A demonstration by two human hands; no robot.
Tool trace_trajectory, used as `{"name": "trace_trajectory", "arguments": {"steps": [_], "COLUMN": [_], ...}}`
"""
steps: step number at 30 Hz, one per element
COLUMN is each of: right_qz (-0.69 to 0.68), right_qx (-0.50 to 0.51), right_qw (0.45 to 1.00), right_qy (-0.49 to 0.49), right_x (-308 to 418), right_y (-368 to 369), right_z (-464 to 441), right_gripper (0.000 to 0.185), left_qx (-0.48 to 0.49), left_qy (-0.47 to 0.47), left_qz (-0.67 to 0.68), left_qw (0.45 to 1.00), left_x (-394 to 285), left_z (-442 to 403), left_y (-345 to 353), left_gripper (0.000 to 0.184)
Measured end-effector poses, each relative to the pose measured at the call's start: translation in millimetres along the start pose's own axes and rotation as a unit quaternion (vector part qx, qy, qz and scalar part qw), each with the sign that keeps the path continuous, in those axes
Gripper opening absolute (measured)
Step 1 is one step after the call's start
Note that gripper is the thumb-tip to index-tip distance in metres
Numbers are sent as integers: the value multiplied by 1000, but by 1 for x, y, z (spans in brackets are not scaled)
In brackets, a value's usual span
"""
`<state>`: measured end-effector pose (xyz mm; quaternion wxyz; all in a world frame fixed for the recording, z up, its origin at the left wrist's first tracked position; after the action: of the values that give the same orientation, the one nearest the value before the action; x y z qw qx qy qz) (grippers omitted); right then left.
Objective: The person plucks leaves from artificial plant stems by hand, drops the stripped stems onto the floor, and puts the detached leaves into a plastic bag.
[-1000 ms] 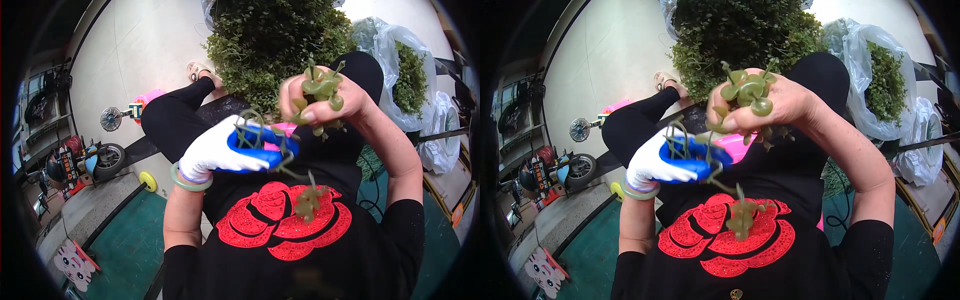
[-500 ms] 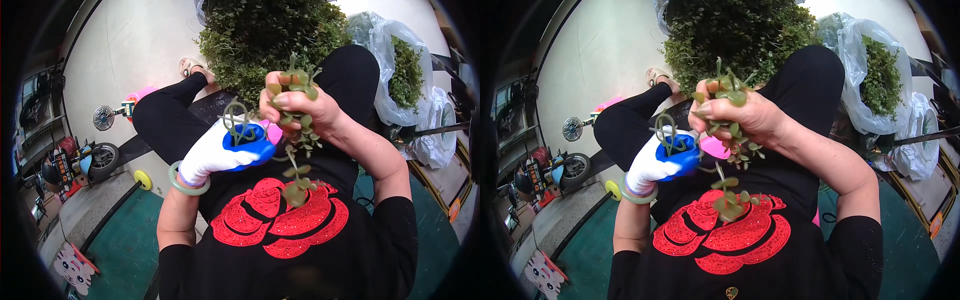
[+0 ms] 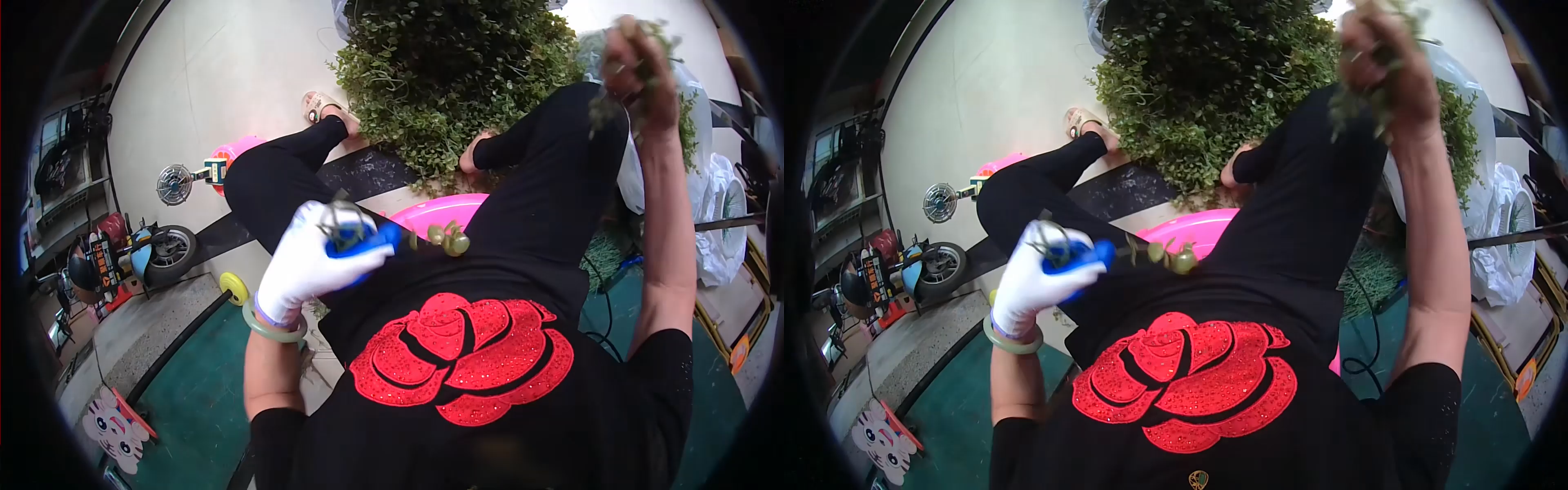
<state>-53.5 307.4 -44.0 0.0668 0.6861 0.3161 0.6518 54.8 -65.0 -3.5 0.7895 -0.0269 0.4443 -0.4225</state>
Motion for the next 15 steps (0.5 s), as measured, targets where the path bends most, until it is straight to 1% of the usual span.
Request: {"name": "trace_trajectory", "arguments": {"steps": [1, 2, 3, 4, 6, 7, 8, 9, 10, 11, 12, 13, 14, 15], "right_qz": [114, 128, 150, 136, 166, 192, 249, 306, 293, 288, 245, 199, 187, 142], "right_qx": [-38, 31, 107, 190, 291, 337, 355, 359, 366, 369, 347, 327, 297, 233], "right_qw": [992, 984, 964, 947, 912, 887, 854, 860, 871, 877, 898, 915, 925, 959], "right_qy": [34, 116, 193, 219, 237, 250, 286, 195, 147, 104, 116, 124, 144, 77], "right_x": [-9, -23, -36, -60, -85, -76, -78, -89, -89, -83, -80, -72, -59, -52], "right_y": [30, 52, 74, 92, 124, 144, 151, 150, 146, 137, 125, 112, 100, 88], "right_z": [7, 5, 5, 8, 15, 14, 15, 22, 24, 28, 36, 43, 47, 51], "right_gripper": [39, 42, 49, 54, 49, 39, 30, 26, 24, 23, 22, 20, 17, 22], "left_qx": [-130, -125, -122, -95, -91, -87, -156, -110, -95, -104, -112, -45, 83, -36], "left_qy": [95, 85, 79, -9, 22, 39, 213, 120, 126, 150, 167, 220, 171, 112], "left_qz": [68, 69, 73, 39, -14, -44, -172, -136, -134, -156, -87, -116, -11, 100], "left_qw": [985, 986, 987, 995, 996, 994, 949, 977, 978, 971, 976, 967, 982, 988], "left_x": [5, -6, -24, -39, -52, -58, -56, -57, -60, -56, -55, -48, -27, -18], "left_z": [-1, -6, -12, -14, -20, -24, -22, -22, -20, -14, -5, -5, -8, -2], "left_y": [0, -2, -4, -5, 0, 1, 0, -2, -6, -11, -18, -28, -41, -39], "left_gripper": [25, 25, 25, 24, 26, 27, 26, 23, 27, 26, 24, 24, 28, 29]}}
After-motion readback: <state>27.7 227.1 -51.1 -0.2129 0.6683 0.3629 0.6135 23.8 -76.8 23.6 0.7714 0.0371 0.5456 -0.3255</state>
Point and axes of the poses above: each hand's wrist, its own z-axis away from the middle knuckle, its own y-axis out of the palm, x = y × z, the point moved 3 cm from there along -z, towards the middle knuckle, and after that the axes turned 4 degrees about -y, right-handed, at the moved point
